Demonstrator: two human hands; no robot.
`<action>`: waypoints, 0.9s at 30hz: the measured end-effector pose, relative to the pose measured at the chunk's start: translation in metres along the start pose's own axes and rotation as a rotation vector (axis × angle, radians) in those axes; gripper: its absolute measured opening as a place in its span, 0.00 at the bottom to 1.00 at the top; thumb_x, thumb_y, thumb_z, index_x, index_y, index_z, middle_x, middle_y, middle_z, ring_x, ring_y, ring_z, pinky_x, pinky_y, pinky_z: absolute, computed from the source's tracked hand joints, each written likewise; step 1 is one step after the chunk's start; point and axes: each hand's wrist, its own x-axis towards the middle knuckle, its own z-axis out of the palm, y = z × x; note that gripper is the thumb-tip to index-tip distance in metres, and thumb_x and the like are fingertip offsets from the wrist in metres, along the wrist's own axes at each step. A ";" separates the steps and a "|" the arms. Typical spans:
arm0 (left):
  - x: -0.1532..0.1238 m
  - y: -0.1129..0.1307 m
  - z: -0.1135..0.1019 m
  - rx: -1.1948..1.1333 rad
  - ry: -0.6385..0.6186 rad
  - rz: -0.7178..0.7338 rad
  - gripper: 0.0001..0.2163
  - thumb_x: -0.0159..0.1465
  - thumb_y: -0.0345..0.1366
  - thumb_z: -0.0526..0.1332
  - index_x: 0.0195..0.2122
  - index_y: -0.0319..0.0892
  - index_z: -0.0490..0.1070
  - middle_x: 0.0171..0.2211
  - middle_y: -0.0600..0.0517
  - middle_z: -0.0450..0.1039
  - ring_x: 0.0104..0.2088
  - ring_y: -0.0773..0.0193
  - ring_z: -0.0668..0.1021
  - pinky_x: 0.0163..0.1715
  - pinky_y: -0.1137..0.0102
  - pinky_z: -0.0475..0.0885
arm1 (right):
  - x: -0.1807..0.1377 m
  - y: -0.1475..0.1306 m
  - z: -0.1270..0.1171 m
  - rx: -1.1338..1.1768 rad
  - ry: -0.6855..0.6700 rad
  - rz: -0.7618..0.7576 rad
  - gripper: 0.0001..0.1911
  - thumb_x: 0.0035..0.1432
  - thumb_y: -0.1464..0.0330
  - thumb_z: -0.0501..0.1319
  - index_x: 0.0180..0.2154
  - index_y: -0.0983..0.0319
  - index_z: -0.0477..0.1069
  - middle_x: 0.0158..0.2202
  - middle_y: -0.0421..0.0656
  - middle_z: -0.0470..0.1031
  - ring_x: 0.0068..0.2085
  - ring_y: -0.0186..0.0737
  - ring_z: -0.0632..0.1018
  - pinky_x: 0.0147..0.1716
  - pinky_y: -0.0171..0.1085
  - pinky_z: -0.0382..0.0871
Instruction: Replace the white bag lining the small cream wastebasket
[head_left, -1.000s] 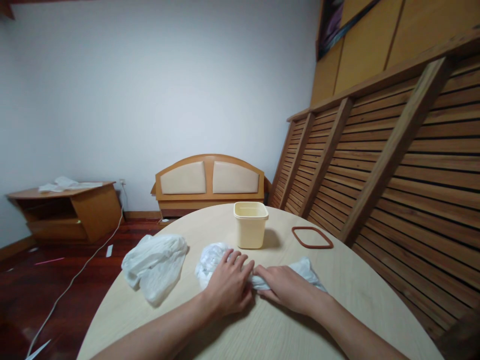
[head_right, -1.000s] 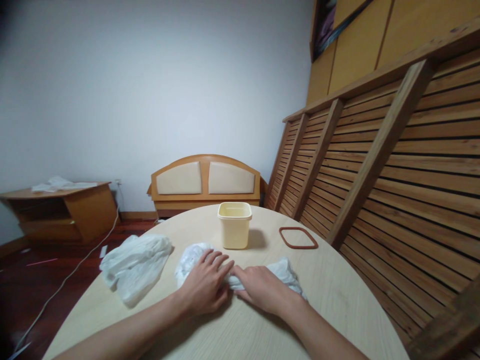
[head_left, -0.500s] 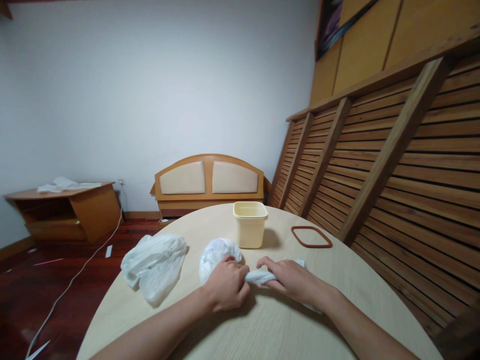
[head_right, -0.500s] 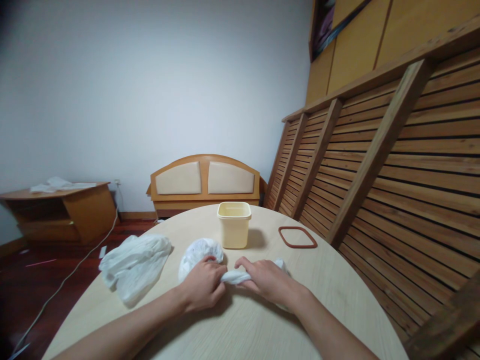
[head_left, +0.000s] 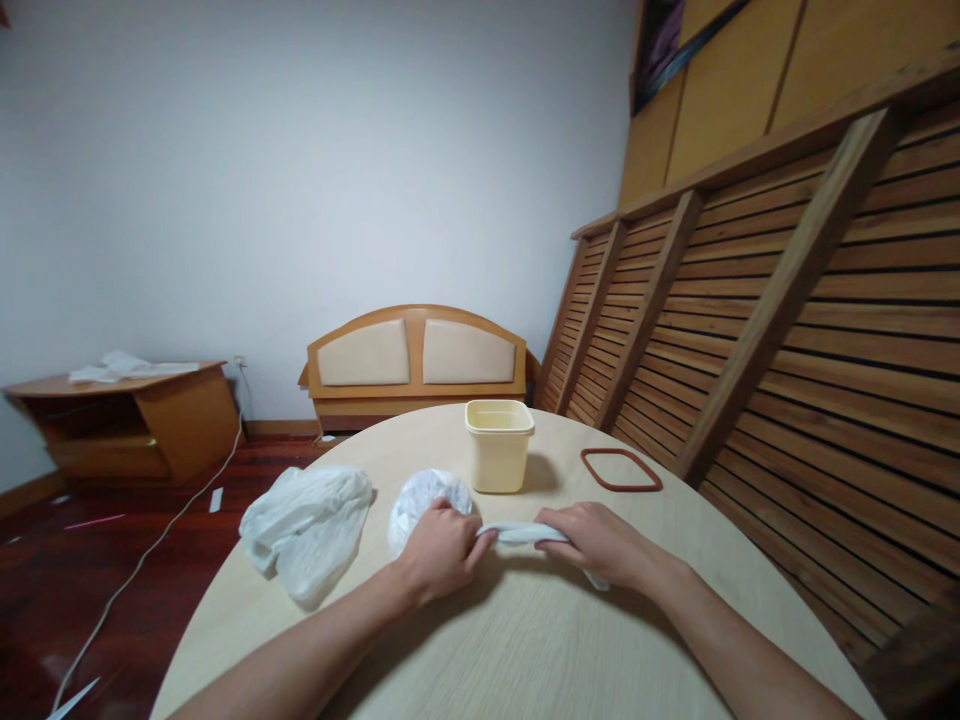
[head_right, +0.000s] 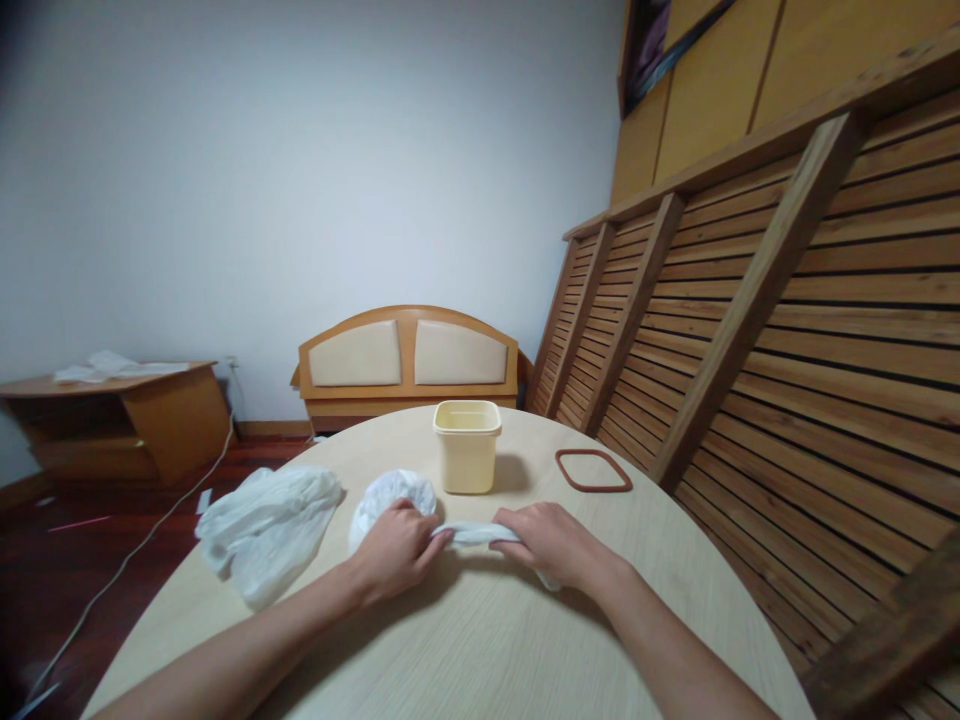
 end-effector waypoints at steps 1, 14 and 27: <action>-0.001 0.002 -0.001 -0.015 0.018 0.002 0.20 0.71 0.46 0.47 0.35 0.40 0.74 0.30 0.45 0.79 0.33 0.56 0.79 0.46 0.57 0.67 | 0.000 -0.001 0.000 -0.005 -0.002 -0.007 0.10 0.65 0.62 0.58 0.39 0.59 0.76 0.34 0.44 0.82 0.34 0.43 0.79 0.30 0.34 0.57; -0.006 0.023 -0.003 -0.236 -0.054 0.071 0.12 0.68 0.41 0.53 0.35 0.42 0.72 0.26 0.51 0.75 0.27 0.63 0.74 0.28 0.69 0.61 | 0.003 -0.007 0.008 -0.045 0.026 -0.112 0.13 0.64 0.57 0.59 0.39 0.59 0.73 0.34 0.43 0.81 0.33 0.42 0.79 0.28 0.35 0.55; 0.008 0.001 -0.004 -0.874 0.003 -0.110 0.22 0.69 0.52 0.47 0.25 0.41 0.62 0.20 0.58 0.56 0.23 0.69 0.61 0.25 0.72 0.56 | 0.008 0.005 0.016 0.122 0.213 -0.255 0.16 0.66 0.65 0.59 0.54 0.61 0.69 0.47 0.48 0.80 0.45 0.45 0.81 0.44 0.40 0.72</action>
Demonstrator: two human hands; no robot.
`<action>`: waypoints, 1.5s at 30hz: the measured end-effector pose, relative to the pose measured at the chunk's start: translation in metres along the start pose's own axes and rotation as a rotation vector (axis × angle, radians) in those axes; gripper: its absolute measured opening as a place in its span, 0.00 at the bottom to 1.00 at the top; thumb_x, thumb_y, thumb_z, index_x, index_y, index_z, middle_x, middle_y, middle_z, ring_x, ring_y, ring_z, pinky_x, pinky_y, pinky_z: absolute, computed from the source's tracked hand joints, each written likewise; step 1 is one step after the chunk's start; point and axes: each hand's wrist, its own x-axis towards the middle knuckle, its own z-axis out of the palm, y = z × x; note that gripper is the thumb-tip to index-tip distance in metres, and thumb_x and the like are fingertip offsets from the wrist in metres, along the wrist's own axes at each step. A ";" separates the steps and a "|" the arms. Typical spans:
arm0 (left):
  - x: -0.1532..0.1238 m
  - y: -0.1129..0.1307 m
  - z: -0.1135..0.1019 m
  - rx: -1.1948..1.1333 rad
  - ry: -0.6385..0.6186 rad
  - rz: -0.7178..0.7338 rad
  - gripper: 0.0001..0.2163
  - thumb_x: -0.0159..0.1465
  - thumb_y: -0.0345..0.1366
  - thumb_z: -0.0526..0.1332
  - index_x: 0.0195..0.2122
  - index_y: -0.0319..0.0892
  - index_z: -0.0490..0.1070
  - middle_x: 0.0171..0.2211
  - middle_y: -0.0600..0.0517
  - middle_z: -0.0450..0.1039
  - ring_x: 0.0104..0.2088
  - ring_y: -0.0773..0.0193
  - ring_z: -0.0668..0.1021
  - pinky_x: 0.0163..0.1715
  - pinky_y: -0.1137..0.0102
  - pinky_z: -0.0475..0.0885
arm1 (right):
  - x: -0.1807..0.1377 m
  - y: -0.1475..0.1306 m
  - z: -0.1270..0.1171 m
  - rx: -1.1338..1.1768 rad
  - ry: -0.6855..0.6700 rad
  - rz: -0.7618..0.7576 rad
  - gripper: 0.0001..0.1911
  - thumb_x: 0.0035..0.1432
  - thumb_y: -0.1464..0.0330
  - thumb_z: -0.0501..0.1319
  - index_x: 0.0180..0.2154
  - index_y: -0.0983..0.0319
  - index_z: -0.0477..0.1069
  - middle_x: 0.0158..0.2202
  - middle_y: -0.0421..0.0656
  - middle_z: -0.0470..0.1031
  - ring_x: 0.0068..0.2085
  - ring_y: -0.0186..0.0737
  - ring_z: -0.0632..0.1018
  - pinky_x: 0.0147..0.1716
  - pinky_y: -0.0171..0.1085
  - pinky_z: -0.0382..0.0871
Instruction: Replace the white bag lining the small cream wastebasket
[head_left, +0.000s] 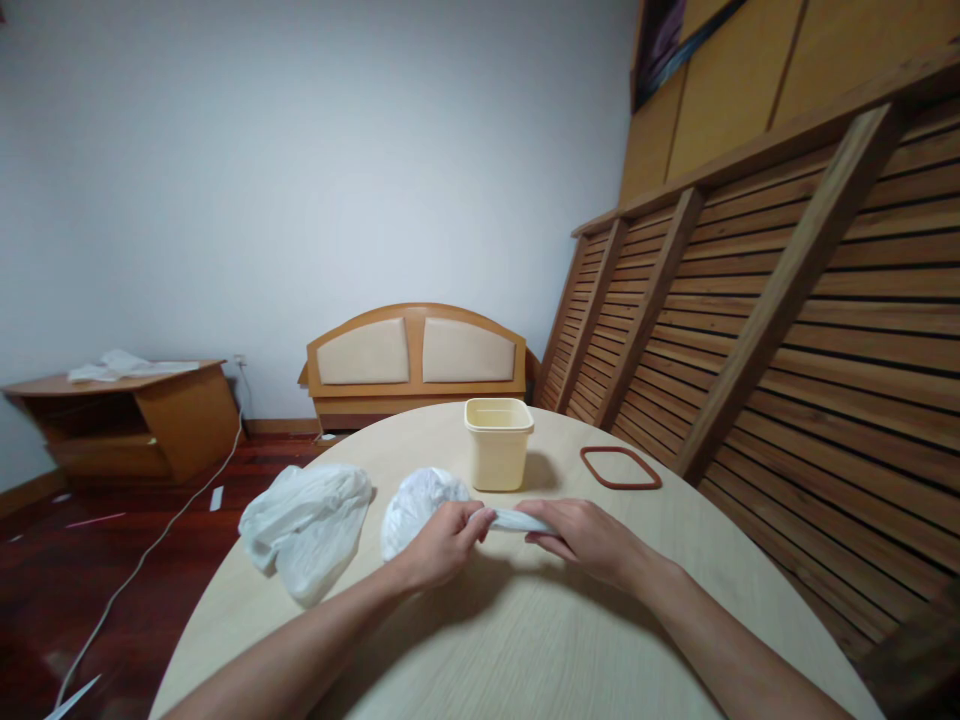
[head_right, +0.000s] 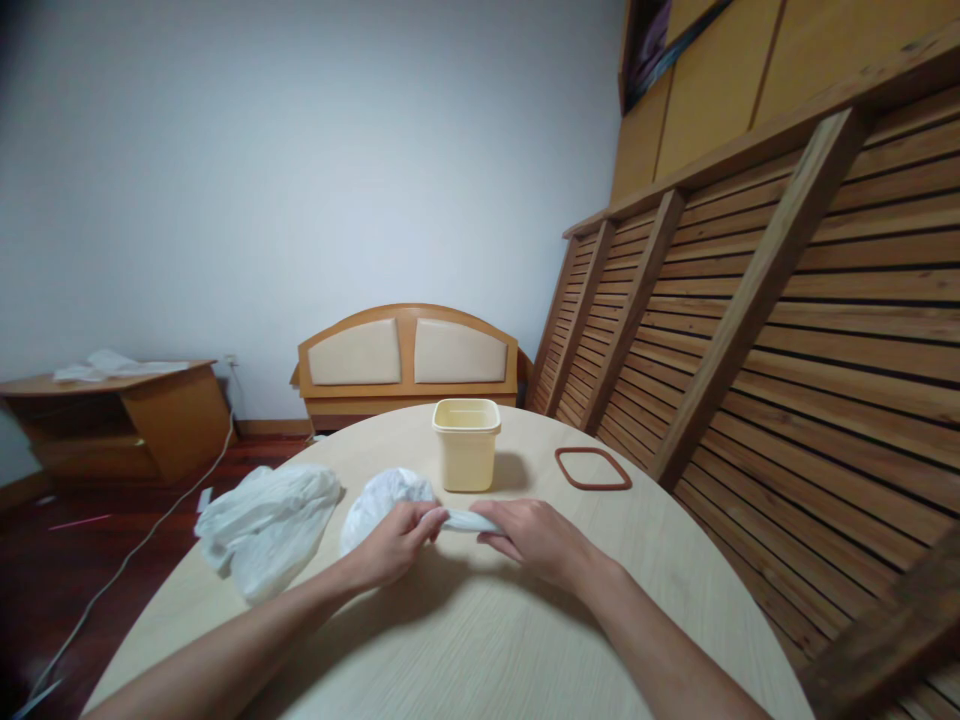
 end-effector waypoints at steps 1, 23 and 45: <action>0.001 -0.001 -0.001 -0.033 0.005 0.003 0.23 0.69 0.53 0.47 0.25 0.41 0.62 0.20 0.58 0.56 0.23 0.69 0.60 0.25 0.72 0.55 | -0.001 0.002 0.001 0.030 0.023 -0.021 0.16 0.67 0.66 0.58 0.55 0.60 0.68 0.48 0.48 0.80 0.46 0.44 0.81 0.44 0.39 0.73; -0.003 0.015 0.002 -0.556 0.185 0.062 0.24 0.63 0.57 0.60 0.46 0.39 0.70 0.44 0.43 0.78 0.25 0.70 0.69 0.34 0.70 0.68 | 0.013 -0.011 0.027 -0.366 0.124 -0.098 0.16 0.67 0.72 0.56 0.55 0.64 0.69 0.37 0.46 0.77 0.38 0.43 0.77 0.38 0.41 0.72; -0.016 0.004 0.006 0.509 -0.067 0.322 0.17 0.64 0.26 0.52 0.53 0.45 0.65 0.40 0.48 0.78 0.41 0.57 0.78 0.48 0.62 0.66 | 0.008 -0.028 0.014 -0.068 0.033 -0.175 0.12 0.67 0.72 0.56 0.49 0.56 0.73 0.46 0.44 0.78 0.43 0.38 0.78 0.40 0.34 0.70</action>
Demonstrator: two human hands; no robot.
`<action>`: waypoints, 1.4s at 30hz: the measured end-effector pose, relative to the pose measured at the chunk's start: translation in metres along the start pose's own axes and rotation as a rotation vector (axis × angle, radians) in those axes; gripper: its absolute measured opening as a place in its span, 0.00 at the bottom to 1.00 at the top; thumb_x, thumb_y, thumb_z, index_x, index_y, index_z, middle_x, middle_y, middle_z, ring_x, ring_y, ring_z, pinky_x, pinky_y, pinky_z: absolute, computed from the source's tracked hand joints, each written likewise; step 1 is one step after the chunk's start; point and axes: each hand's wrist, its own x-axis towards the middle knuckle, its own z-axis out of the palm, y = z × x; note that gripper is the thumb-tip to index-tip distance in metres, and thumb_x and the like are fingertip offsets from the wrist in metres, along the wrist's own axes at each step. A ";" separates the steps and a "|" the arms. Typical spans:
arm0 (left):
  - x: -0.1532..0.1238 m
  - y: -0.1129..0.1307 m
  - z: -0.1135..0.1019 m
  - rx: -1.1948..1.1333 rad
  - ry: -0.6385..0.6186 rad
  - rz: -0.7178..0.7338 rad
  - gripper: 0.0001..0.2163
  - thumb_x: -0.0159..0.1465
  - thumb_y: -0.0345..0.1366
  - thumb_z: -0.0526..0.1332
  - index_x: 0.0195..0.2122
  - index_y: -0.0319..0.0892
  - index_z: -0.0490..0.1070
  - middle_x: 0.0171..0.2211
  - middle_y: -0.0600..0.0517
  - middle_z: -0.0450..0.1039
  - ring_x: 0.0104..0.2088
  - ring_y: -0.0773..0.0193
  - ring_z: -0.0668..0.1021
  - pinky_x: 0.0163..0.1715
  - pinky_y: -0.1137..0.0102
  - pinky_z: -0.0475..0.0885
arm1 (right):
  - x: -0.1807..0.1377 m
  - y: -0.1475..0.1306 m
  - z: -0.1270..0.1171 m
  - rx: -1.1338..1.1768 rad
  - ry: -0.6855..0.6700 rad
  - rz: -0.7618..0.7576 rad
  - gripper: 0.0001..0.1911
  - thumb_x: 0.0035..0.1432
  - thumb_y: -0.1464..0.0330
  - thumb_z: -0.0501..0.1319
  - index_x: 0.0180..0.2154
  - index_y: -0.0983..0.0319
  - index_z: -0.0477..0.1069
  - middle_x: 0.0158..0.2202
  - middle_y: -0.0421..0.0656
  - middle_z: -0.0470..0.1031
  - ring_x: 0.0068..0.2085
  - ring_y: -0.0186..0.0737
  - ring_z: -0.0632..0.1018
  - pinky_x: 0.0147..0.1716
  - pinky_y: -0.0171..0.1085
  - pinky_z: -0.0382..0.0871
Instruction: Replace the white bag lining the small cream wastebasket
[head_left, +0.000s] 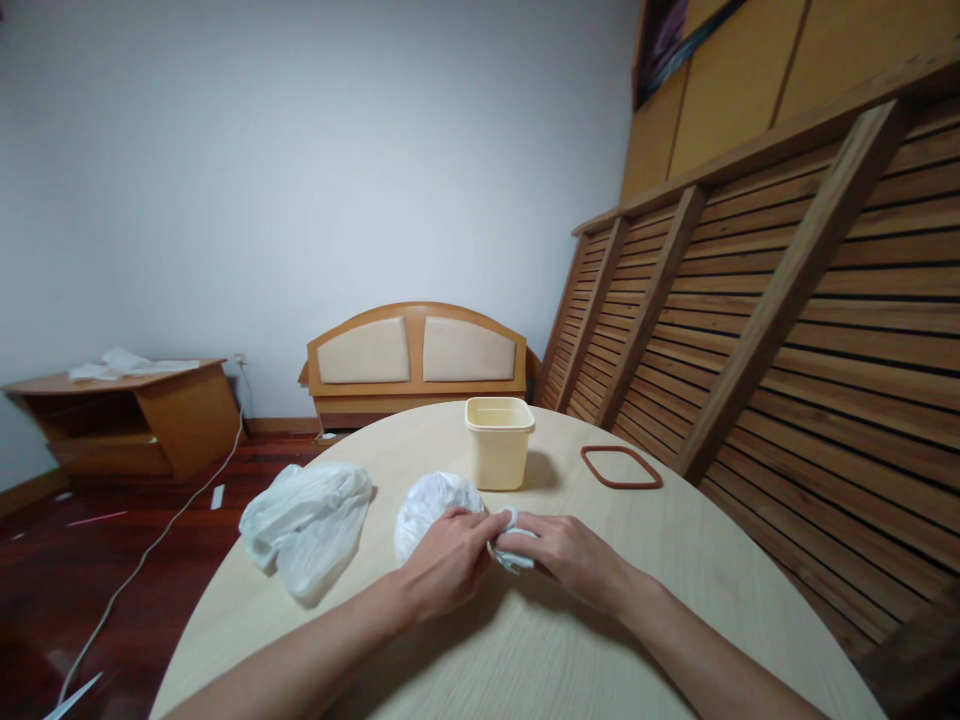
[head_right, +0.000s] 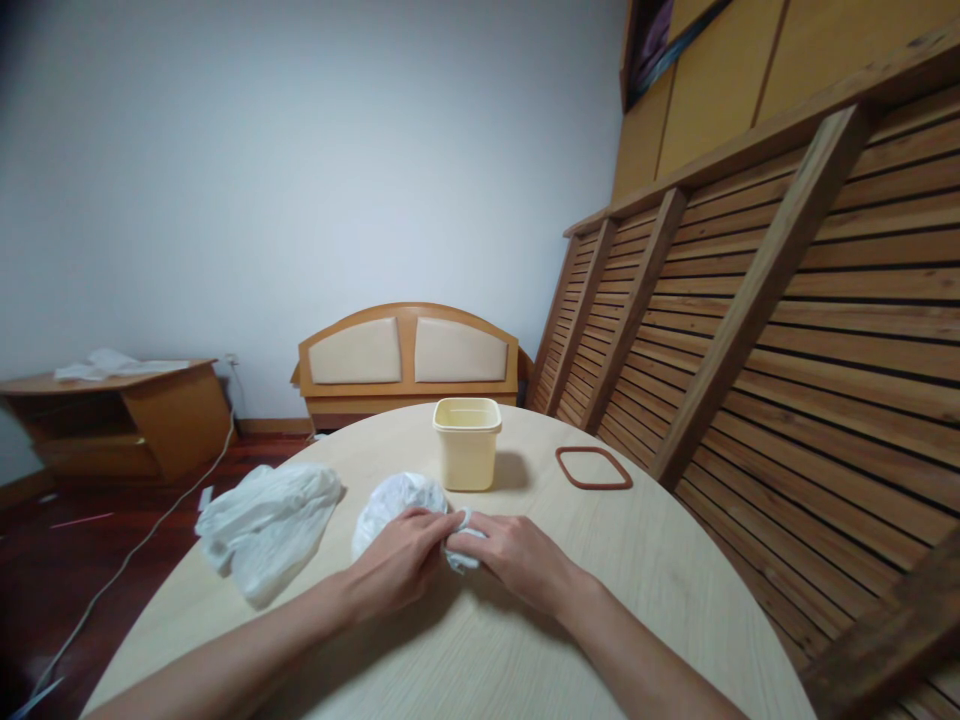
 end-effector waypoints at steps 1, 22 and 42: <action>0.000 0.002 -0.001 0.018 -0.013 0.003 0.17 0.64 0.27 0.53 0.54 0.45 0.64 0.41 0.48 0.78 0.41 0.56 0.78 0.48 0.62 0.66 | 0.000 0.000 -0.001 0.044 0.001 0.016 0.13 0.67 0.73 0.56 0.49 0.56 0.74 0.45 0.44 0.78 0.43 0.38 0.78 0.40 0.34 0.70; 0.003 -0.008 0.001 -0.022 -0.026 -0.015 0.10 0.66 0.27 0.52 0.43 0.43 0.71 0.32 0.51 0.76 0.32 0.62 0.76 0.37 0.70 0.65 | 0.001 -0.002 0.003 0.446 0.230 0.225 0.12 0.64 0.75 0.58 0.43 0.57 0.79 0.47 0.45 0.74 0.49 0.40 0.75 0.50 0.39 0.69; 0.002 -0.010 0.002 -0.105 0.042 -0.079 0.13 0.72 0.38 0.47 0.41 0.41 0.69 0.38 0.46 0.76 0.36 0.59 0.75 0.37 0.68 0.66 | 0.001 -0.003 0.006 -0.227 0.253 -0.161 0.23 0.64 0.73 0.59 0.59 0.53 0.68 0.61 0.50 0.70 0.61 0.50 0.69 0.58 0.57 0.66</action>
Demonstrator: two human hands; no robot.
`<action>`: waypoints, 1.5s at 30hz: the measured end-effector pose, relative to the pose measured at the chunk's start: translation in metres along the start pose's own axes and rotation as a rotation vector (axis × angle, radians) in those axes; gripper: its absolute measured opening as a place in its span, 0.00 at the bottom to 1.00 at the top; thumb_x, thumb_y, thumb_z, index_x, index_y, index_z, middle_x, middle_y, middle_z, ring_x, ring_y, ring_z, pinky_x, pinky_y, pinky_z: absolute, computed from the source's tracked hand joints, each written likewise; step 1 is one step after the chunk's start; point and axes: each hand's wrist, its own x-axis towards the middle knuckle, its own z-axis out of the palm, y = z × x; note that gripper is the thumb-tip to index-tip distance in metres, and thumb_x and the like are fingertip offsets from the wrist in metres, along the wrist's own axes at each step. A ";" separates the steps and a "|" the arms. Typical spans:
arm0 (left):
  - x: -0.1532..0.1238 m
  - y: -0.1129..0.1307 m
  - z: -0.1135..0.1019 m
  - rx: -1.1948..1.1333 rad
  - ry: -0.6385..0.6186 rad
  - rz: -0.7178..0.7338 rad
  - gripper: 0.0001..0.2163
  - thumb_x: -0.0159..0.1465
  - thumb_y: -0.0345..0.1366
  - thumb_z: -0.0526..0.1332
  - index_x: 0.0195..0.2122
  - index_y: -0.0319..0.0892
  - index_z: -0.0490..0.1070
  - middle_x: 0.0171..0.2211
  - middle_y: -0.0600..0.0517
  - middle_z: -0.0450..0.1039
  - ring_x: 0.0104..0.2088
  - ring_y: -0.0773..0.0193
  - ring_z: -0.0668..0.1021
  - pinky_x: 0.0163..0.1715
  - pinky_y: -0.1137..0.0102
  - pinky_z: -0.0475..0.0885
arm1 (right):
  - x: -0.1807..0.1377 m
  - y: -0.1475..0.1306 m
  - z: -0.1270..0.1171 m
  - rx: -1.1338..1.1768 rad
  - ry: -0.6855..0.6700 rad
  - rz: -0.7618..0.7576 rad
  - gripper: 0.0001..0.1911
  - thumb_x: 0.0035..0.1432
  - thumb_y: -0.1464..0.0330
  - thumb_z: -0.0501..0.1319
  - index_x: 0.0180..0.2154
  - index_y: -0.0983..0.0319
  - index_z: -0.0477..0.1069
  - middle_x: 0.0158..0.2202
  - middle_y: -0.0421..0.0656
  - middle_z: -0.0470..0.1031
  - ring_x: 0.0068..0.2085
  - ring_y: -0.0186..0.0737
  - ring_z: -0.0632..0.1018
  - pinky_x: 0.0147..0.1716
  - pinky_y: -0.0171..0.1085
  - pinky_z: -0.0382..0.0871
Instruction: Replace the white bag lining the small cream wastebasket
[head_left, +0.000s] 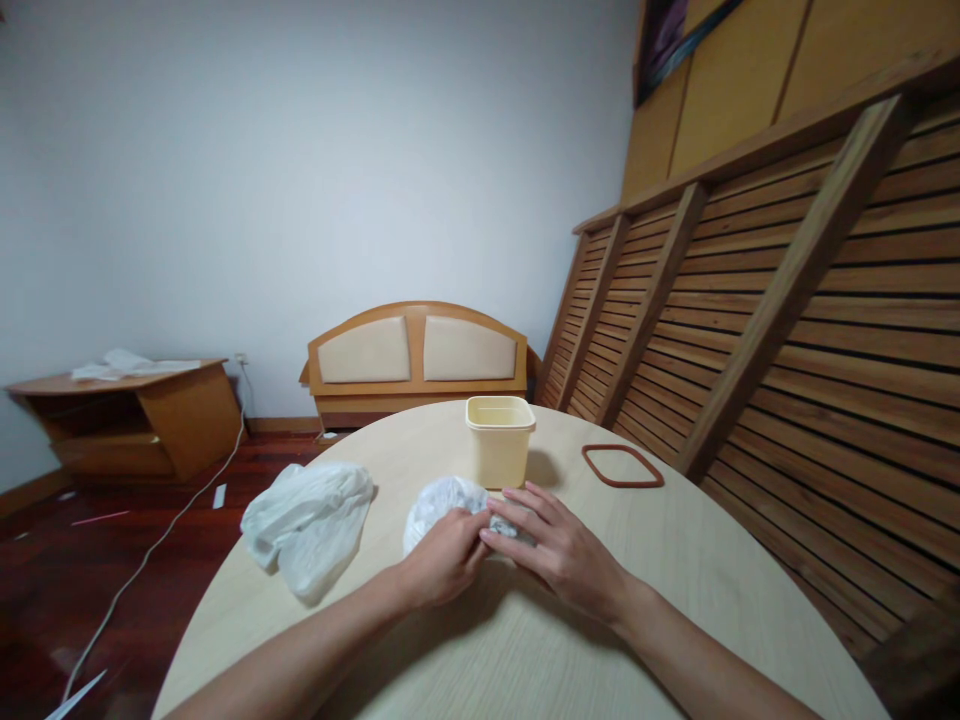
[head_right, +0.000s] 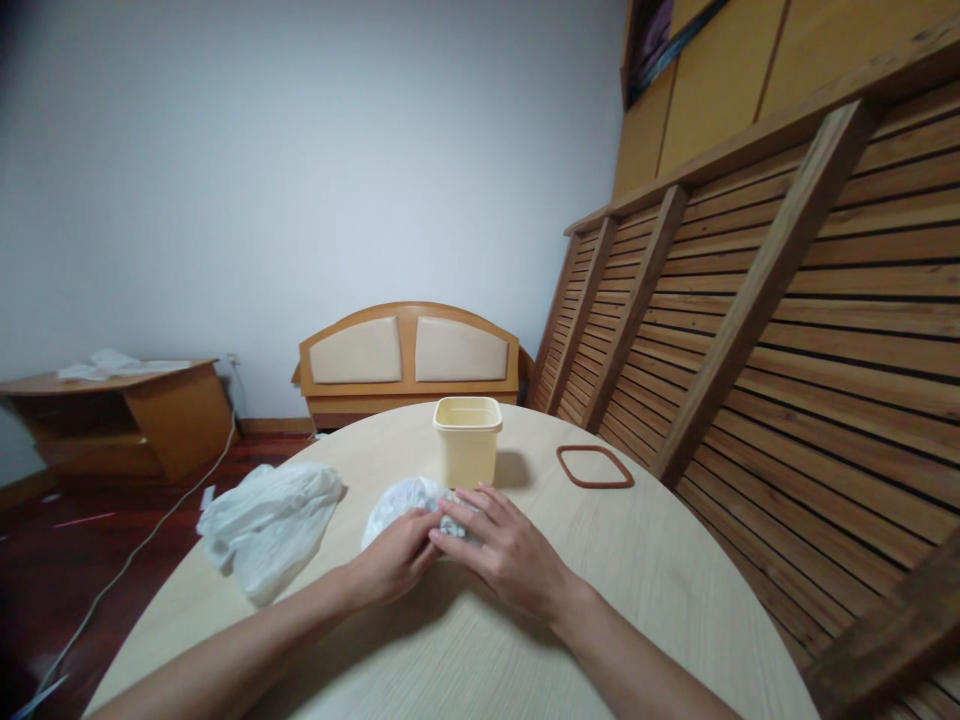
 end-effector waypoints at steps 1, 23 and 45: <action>0.000 0.000 0.000 0.000 -0.001 0.001 0.13 0.72 0.38 0.47 0.41 0.41 0.69 0.37 0.46 0.76 0.36 0.59 0.75 0.37 0.68 0.66 | 0.000 0.001 0.001 0.008 0.012 0.008 0.21 0.65 0.74 0.57 0.58 0.53 0.69 0.59 0.49 0.72 0.60 0.48 0.71 0.57 0.55 0.68; -0.001 0.000 0.002 -0.226 0.003 -0.067 0.11 0.72 0.42 0.45 0.36 0.43 0.59 0.30 0.53 0.65 0.30 0.64 0.66 0.33 0.68 0.63 | 0.007 -0.004 0.011 0.427 0.260 0.535 0.12 0.65 0.71 0.58 0.44 0.56 0.78 0.40 0.45 0.72 0.44 0.41 0.76 0.46 0.43 0.72; -0.002 -0.001 0.010 -0.151 0.297 -0.031 0.19 0.65 0.31 0.57 0.57 0.46 0.60 0.45 0.49 0.77 0.42 0.61 0.78 0.44 0.66 0.71 | 0.009 -0.011 0.024 0.566 0.196 0.625 0.18 0.56 0.79 0.55 0.44 0.61 0.75 0.45 0.46 0.74 0.49 0.42 0.75 0.52 0.42 0.69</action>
